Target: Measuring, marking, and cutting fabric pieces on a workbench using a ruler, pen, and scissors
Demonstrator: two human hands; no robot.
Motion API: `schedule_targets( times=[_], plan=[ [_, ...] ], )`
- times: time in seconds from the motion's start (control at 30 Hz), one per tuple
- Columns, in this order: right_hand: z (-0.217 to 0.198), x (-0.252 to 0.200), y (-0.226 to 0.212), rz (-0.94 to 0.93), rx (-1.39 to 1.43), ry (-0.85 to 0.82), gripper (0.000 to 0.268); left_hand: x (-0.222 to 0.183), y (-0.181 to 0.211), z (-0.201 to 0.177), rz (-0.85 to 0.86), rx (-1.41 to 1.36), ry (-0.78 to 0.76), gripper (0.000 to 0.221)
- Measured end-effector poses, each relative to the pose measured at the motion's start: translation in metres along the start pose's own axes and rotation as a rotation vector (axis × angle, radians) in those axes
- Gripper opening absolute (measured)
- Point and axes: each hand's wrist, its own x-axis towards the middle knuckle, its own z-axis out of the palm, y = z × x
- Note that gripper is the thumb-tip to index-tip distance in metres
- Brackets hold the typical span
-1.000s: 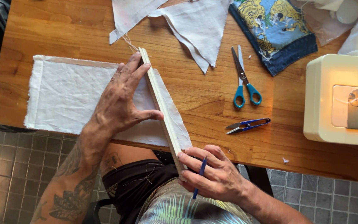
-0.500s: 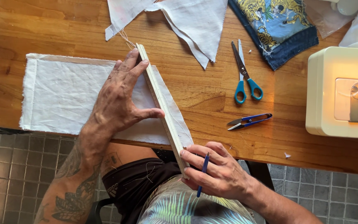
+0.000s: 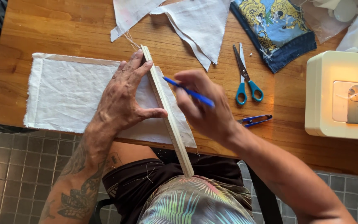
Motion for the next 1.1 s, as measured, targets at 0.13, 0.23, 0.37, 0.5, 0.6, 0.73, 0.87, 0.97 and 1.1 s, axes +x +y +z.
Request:
schedule_targets(
  times=[0.13, 0.23, 0.37, 0.5, 0.6, 0.73, 0.87, 0.97, 1.1],
  plan=[
    [0.029, 0.026, 0.025, 0.136, 0.043, 0.046, 0.015, -0.002, -0.001, 0.000, -0.016, -0.019, -0.004, 0.141],
    [0.035, 0.025, 0.036, 0.223, -0.027, 0.035, 0.016, -0.003, -0.003, 0.002, -0.007, -0.034, 0.022, 0.141],
    [0.039, 0.024, 0.039, 0.228, 0.029, 0.021, 0.013, -0.004, -0.005, 0.004, -0.009, -0.037, 0.041, 0.139],
    [0.041, 0.025, 0.040, 0.194, 0.022, 0.012, 0.010, -0.004, -0.005, 0.005, -0.001, -0.041, 0.045, 0.139],
    [0.037, 0.022, 0.034, 0.185, 0.059, -0.024, 0.010, -0.006, -0.007, 0.006, -0.006, -0.027, 0.037, 0.141],
    [0.020, 0.013, 0.017, 0.191, 0.026, -0.130, 0.016, -0.006, -0.010, 0.009, 0.016, -0.024, 0.045, 0.144],
    [0.004, -0.014, -0.001, 0.155, -0.045, -0.167, 0.012, -0.004, -0.010, 0.009, 0.019, -0.021, 0.047, 0.144],
    [-0.006, -0.039, -0.014, 0.178, -0.039, -0.224, 0.013, -0.005, -0.010, 0.008, 0.017, -0.003, 0.044, 0.146],
    [-0.018, -0.072, -0.027, 0.187, -0.084, -0.272, 0.018, -0.004, -0.009, 0.007, 0.012, -0.013, 0.030, 0.145]
  ],
)
